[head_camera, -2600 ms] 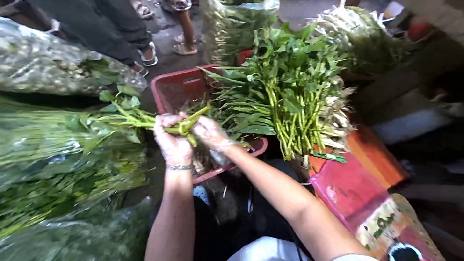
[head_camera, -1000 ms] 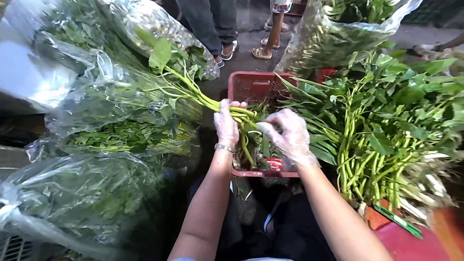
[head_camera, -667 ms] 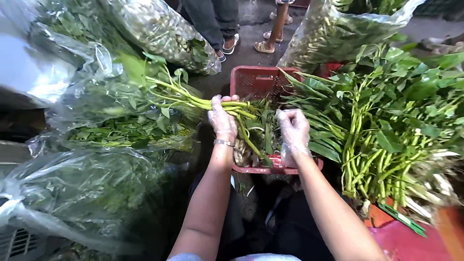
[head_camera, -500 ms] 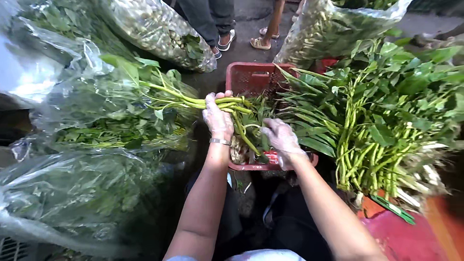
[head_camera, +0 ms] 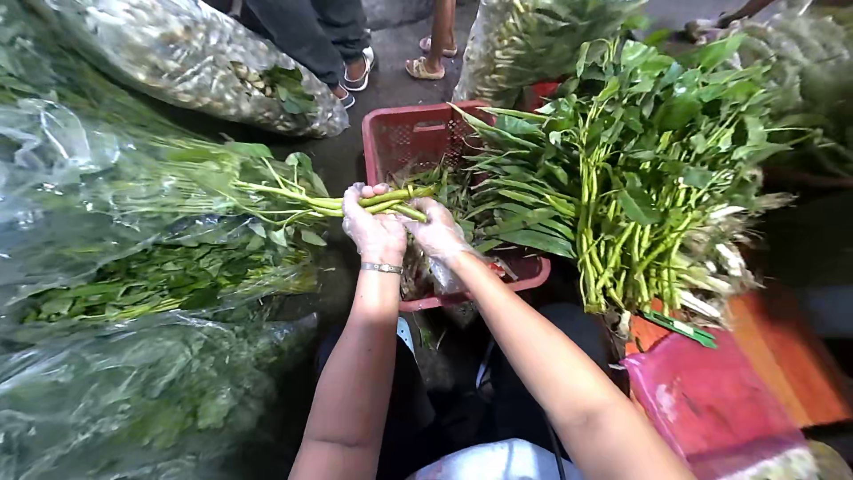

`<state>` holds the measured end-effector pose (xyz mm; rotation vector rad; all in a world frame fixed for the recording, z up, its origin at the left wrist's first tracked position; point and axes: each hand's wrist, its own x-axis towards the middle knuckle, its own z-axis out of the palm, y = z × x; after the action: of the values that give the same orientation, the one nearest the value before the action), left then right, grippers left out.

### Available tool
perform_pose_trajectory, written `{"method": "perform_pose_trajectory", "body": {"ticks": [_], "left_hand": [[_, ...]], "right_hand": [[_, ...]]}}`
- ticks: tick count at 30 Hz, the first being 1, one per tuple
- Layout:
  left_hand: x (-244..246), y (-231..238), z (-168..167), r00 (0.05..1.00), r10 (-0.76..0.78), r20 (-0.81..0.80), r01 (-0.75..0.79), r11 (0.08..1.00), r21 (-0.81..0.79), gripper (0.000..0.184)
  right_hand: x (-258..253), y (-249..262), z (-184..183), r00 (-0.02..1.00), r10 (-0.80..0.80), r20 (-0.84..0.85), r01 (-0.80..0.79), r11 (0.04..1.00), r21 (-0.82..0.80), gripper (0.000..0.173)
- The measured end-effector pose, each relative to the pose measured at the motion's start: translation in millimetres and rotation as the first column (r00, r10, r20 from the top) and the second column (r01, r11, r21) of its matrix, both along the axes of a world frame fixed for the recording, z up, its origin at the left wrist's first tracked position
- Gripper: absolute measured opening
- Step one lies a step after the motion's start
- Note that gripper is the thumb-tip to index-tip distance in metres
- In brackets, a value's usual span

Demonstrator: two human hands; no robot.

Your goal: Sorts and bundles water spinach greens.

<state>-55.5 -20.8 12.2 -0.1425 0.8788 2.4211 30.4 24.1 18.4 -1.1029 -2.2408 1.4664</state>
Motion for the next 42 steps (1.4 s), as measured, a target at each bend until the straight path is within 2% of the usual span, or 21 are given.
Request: {"method": "perform_pose_trajectory", "body": {"ticks": [4,6,7,9,11,12,14,16,18,19,20,22,25,29,30,32,34,35,38,41,42], "left_hand": [[-7,-4,-3,0.991,-0.059,0.117,0.041,0.988,0.15,0.043],[-8,-7,-7,0.989,-0.123,0.076,0.112,0.984,0.139,0.043],[-9,-8,-9,0.987,-0.155,0.046,0.148,0.981,0.129,0.037],[-19,-7,-16,0.981,-0.194,-0.009,0.193,0.971,0.138,0.031],[-29,-7,-21,0.979,-0.189,-0.074,0.199,0.967,0.162,0.035],[-31,-7,-19,0.978,-0.183,-0.099,0.197,0.967,0.159,0.037],[-35,-7,-18,0.98,-0.16,-0.117,0.178,0.971,0.16,0.04],[-36,-7,-19,0.981,-0.133,-0.143,0.156,0.974,0.165,0.044],[-30,-8,-16,0.979,-0.12,-0.163,0.143,0.979,0.142,0.042],[-26,-8,-14,0.978,-0.111,-0.175,0.134,0.983,0.123,0.04],[-22,-9,-13,0.98,-0.095,-0.175,0.116,0.987,0.113,0.039],[-14,-8,-8,0.986,-0.074,-0.149,0.092,0.989,0.115,0.034],[-1,-3,-2,0.995,-0.026,-0.098,0.035,0.996,0.087,0.028],[20,-9,-1,0.986,-0.081,-0.144,0.089,0.995,0.045,0.029],[23,-9,0,0.981,-0.104,-0.161,0.111,0.993,0.037,0.029],[29,-9,1,0.965,-0.134,-0.225,0.137,0.991,0.001,0.031],[36,-10,-3,0.92,-0.172,-0.351,0.15,0.985,-0.089,0.032],[38,-11,-6,0.881,-0.208,-0.426,0.159,0.976,-0.148,0.033],[41,-5,-11,0.807,-0.254,-0.533,0.141,0.96,-0.243,0.032],[47,-1,-4,0.805,-0.271,-0.528,0.143,0.952,-0.271,0.026],[49,-2,-2,0.807,-0.277,-0.522,0.146,0.949,-0.28,0.024]], "right_hand": [[-11,-24,-10,0.921,-0.264,-0.287,0.217,0.958,-0.185,0.03],[-15,-32,-17,0.87,-0.315,-0.378,0.253,0.945,-0.206,0.03],[-16,-31,-19,0.867,-0.293,-0.403,0.245,0.955,-0.166,0.029],[-6,-15,-18,0.933,-0.079,-0.35,0.102,0.994,0.049,0.026],[20,9,-8,0.986,0.124,-0.108,-0.082,0.94,0.332,0.027],[41,19,4,0.99,0.139,0.013,-0.131,0.9,0.415,0.029],[104,29,30,1.0,0.012,0.019,-0.021,0.844,0.537,0.025],[183,38,41,0.947,-0.265,-0.184,0.322,0.748,0.581,0.025],[271,33,50,0.761,-0.619,-0.193,0.603,0.567,0.561,0.031],[316,29,42,0.665,-0.742,-0.088,0.635,0.499,0.589,0.035],[354,24,27,0.593,-0.802,0.072,0.61,0.506,0.609,0.038],[409,17,-12,0.569,-0.728,0.382,0.497,0.675,0.545,0.034],[438,3,-52,0.636,-0.576,0.513,0.333,0.805,0.491,0.039],[438,1,-58,0.591,-0.603,0.536,0.33,0.787,0.521,0.03],[436,1,-53,0.58,-0.669,0.464,0.368,0.724,0.583,0.03],[435,6,-41,0.591,-0.791,0.158,0.468,0.495,0.732,0.036],[418,20,-26,0.688,-0.711,-0.146,0.513,0.334,0.791,0.038],[391,25,-12,0.756,-0.614,-0.224,0.52,0.357,0.776,0.039],[272,13,30,0.946,-0.257,-0.196,0.316,0.61,0.727,0.04],[162,0,34,0.998,0.038,0.042,-0.056,0.794,0.606,0.048],[136,-2,30,0.994,0.085,0.063,-0.105,0.851,0.515,0.049]]}}
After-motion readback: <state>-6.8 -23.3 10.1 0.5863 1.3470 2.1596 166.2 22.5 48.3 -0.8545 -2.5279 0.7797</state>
